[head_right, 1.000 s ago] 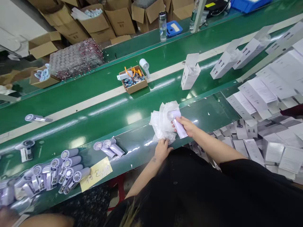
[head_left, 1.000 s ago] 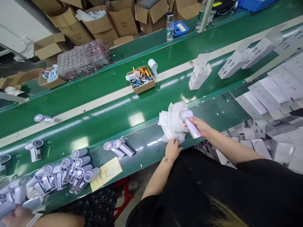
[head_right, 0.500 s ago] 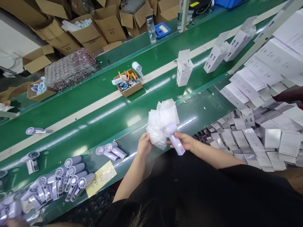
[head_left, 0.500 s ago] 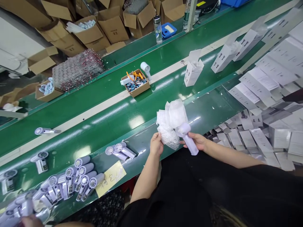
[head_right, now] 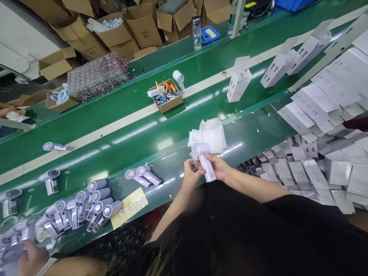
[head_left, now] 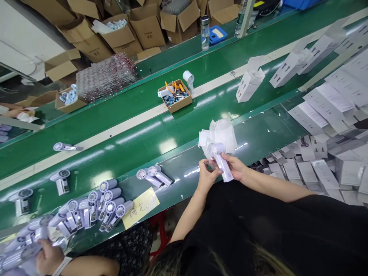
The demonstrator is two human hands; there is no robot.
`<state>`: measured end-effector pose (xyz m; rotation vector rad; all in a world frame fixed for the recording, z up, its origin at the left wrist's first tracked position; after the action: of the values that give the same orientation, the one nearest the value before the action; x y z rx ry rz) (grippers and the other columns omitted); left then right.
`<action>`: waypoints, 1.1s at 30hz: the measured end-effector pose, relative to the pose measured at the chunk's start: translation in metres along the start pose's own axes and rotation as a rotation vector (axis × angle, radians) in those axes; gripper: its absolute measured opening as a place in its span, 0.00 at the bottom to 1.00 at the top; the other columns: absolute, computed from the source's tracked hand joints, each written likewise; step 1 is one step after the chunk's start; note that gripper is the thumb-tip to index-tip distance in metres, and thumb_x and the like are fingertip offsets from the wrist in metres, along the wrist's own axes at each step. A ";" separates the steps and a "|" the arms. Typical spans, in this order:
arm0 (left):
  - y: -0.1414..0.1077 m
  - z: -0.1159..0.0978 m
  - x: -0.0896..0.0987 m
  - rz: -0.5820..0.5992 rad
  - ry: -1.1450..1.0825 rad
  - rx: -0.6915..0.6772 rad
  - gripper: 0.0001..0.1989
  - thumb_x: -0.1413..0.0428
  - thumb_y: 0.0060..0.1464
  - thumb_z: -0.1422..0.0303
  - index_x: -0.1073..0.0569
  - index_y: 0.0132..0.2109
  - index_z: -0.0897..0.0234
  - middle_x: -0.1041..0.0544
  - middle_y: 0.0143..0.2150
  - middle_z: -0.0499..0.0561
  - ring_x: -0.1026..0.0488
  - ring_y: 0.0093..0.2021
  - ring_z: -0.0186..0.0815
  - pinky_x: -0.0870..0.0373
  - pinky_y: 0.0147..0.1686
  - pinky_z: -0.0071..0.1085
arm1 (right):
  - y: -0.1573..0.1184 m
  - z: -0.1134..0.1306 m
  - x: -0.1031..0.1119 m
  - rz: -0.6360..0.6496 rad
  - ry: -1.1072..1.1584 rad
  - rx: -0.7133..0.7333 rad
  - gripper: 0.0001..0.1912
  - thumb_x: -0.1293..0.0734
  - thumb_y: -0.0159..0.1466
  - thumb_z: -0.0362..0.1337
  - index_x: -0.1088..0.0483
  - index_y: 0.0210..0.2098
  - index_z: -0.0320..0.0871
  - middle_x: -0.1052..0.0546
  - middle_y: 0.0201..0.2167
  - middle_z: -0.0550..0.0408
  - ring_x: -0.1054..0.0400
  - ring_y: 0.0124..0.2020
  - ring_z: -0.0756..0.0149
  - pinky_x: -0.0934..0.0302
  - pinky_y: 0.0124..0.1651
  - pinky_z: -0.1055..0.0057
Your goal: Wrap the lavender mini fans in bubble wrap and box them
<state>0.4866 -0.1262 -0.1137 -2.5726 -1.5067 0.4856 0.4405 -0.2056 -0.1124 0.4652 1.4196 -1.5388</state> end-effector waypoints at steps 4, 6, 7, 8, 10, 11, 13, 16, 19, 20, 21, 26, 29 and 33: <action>0.004 -0.010 -0.004 0.045 -0.346 -0.028 0.20 0.35 0.42 0.62 0.32 0.42 0.61 0.28 0.34 0.47 0.30 0.34 0.30 0.33 0.39 0.28 | -0.003 -0.018 -0.027 0.147 0.114 -0.116 0.15 0.39 0.65 0.42 0.35 0.43 0.36 0.23 0.36 0.47 0.26 0.38 0.65 0.29 0.38 0.71; 0.002 -0.015 0.002 0.053 -0.396 0.000 0.16 0.36 0.45 0.63 0.29 0.40 0.63 0.26 0.33 0.49 0.29 0.33 0.30 0.33 0.38 0.29 | -0.006 -0.016 -0.032 0.176 0.118 -0.120 0.14 0.39 0.65 0.41 0.36 0.44 0.36 0.24 0.37 0.47 0.27 0.42 0.63 0.29 0.38 0.71; 0.001 -0.016 0.005 0.059 -0.420 0.029 0.15 0.36 0.45 0.63 0.28 0.39 0.64 0.26 0.32 0.49 0.29 0.33 0.31 0.33 0.38 0.30 | -0.007 -0.012 -0.033 0.187 0.121 -0.099 0.14 0.39 0.65 0.41 0.36 0.44 0.37 0.24 0.38 0.47 0.28 0.45 0.62 0.29 0.38 0.71; -0.002 -0.016 0.009 0.059 -0.445 0.062 0.15 0.35 0.43 0.64 0.27 0.38 0.65 0.25 0.32 0.50 0.29 0.33 0.31 0.33 0.37 0.30 | -0.009 -0.007 -0.034 0.197 0.125 -0.075 0.14 0.38 0.65 0.41 0.36 0.44 0.37 0.24 0.38 0.47 0.30 0.48 0.62 0.29 0.39 0.72; -0.007 -0.015 0.017 0.024 -0.489 0.119 0.14 0.34 0.41 0.65 0.27 0.35 0.66 0.25 0.31 0.49 0.29 0.30 0.30 0.33 0.35 0.29 | -0.013 0.003 -0.035 0.213 0.133 -0.033 0.14 0.38 0.64 0.42 0.35 0.43 0.37 0.24 0.39 0.47 0.33 0.52 0.61 0.29 0.39 0.73; -0.009 -0.015 0.018 0.007 -0.503 0.141 0.14 0.34 0.40 0.66 0.27 0.34 0.66 0.25 0.30 0.48 0.29 0.29 0.29 0.33 0.33 0.28 | -0.015 0.007 -0.036 0.218 0.134 -0.022 0.15 0.38 0.64 0.43 0.35 0.43 0.36 0.24 0.39 0.47 0.34 0.53 0.61 0.29 0.38 0.73; -0.013 -0.014 0.013 0.021 -0.520 0.177 0.15 0.34 0.40 0.68 0.27 0.37 0.64 0.24 0.33 0.48 0.29 0.30 0.28 0.33 0.33 0.27 | -0.018 0.007 -0.038 0.223 0.137 -0.026 0.15 0.38 0.64 0.43 0.35 0.42 0.36 0.24 0.39 0.46 0.35 0.54 0.61 0.29 0.39 0.74; -0.016 -0.012 -0.004 0.057 -0.558 0.209 0.16 0.34 0.41 0.70 0.29 0.39 0.63 0.24 0.35 0.49 0.28 0.32 0.29 0.33 0.34 0.27 | -0.021 -0.005 -0.045 0.238 0.152 -0.050 0.16 0.37 0.63 0.44 0.35 0.41 0.37 0.24 0.38 0.48 0.35 0.54 0.62 0.30 0.40 0.75; -0.016 -0.006 -0.008 -0.011 -0.570 0.245 0.14 0.35 0.41 0.68 0.29 0.36 0.65 0.24 0.33 0.49 0.28 0.30 0.29 0.33 0.33 0.27 | -0.023 -0.018 -0.048 0.227 0.141 -0.053 0.15 0.36 0.62 0.46 0.34 0.38 0.39 0.24 0.37 0.50 0.34 0.54 0.63 0.31 0.39 0.77; -0.015 -0.006 -0.007 -0.028 -0.557 0.256 0.14 0.36 0.42 0.66 0.29 0.35 0.65 0.24 0.33 0.49 0.28 0.30 0.29 0.33 0.33 0.28 | -0.024 -0.020 -0.047 0.212 0.130 -0.053 0.15 0.36 0.62 0.46 0.34 0.37 0.38 0.24 0.37 0.49 0.34 0.54 0.62 0.31 0.38 0.78; -0.014 -0.007 -0.007 -0.034 -0.540 0.262 0.13 0.36 0.42 0.65 0.29 0.35 0.65 0.24 0.33 0.49 0.28 0.30 0.29 0.33 0.33 0.28 | -0.024 -0.021 -0.045 0.194 0.121 -0.047 0.16 0.36 0.62 0.47 0.34 0.37 0.38 0.24 0.37 0.48 0.34 0.54 0.62 0.31 0.38 0.78; -0.012 -0.016 -0.019 0.081 -0.455 0.336 0.12 0.37 0.42 0.66 0.28 0.33 0.67 0.25 0.29 0.49 0.29 0.26 0.29 0.33 0.29 0.27 | -0.031 -0.018 -0.039 0.175 0.134 -0.038 0.18 0.38 0.64 0.48 0.34 0.38 0.36 0.24 0.39 0.44 0.34 0.53 0.61 0.30 0.36 0.76; -0.012 -0.017 -0.027 0.103 -0.363 0.354 0.09 0.37 0.38 0.70 0.29 0.29 0.68 0.28 0.23 0.47 0.32 0.21 0.28 0.36 0.25 0.26 | -0.034 -0.024 -0.041 0.206 0.143 -0.063 0.17 0.38 0.63 0.47 0.35 0.38 0.36 0.25 0.39 0.44 0.34 0.53 0.59 0.30 0.37 0.74; -0.002 -0.029 -0.011 -0.010 -0.342 0.201 0.08 0.39 0.35 0.73 0.29 0.28 0.67 0.26 0.26 0.48 0.29 0.26 0.30 0.36 0.28 0.27 | -0.039 -0.009 -0.029 0.165 0.150 0.005 0.15 0.36 0.62 0.45 0.34 0.38 0.37 0.24 0.37 0.45 0.33 0.52 0.59 0.30 0.36 0.74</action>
<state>0.4900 -0.1329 -0.0837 -2.4135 -1.4729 1.0629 0.4196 -0.1918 -0.0702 0.6962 1.4532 -1.3982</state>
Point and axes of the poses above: each hand's wrist, its own y-axis towards the middle knuckle, its own x-axis out of the back of the hand, z = x × y, the point moved 10 cm from there along y, towards the middle knuckle
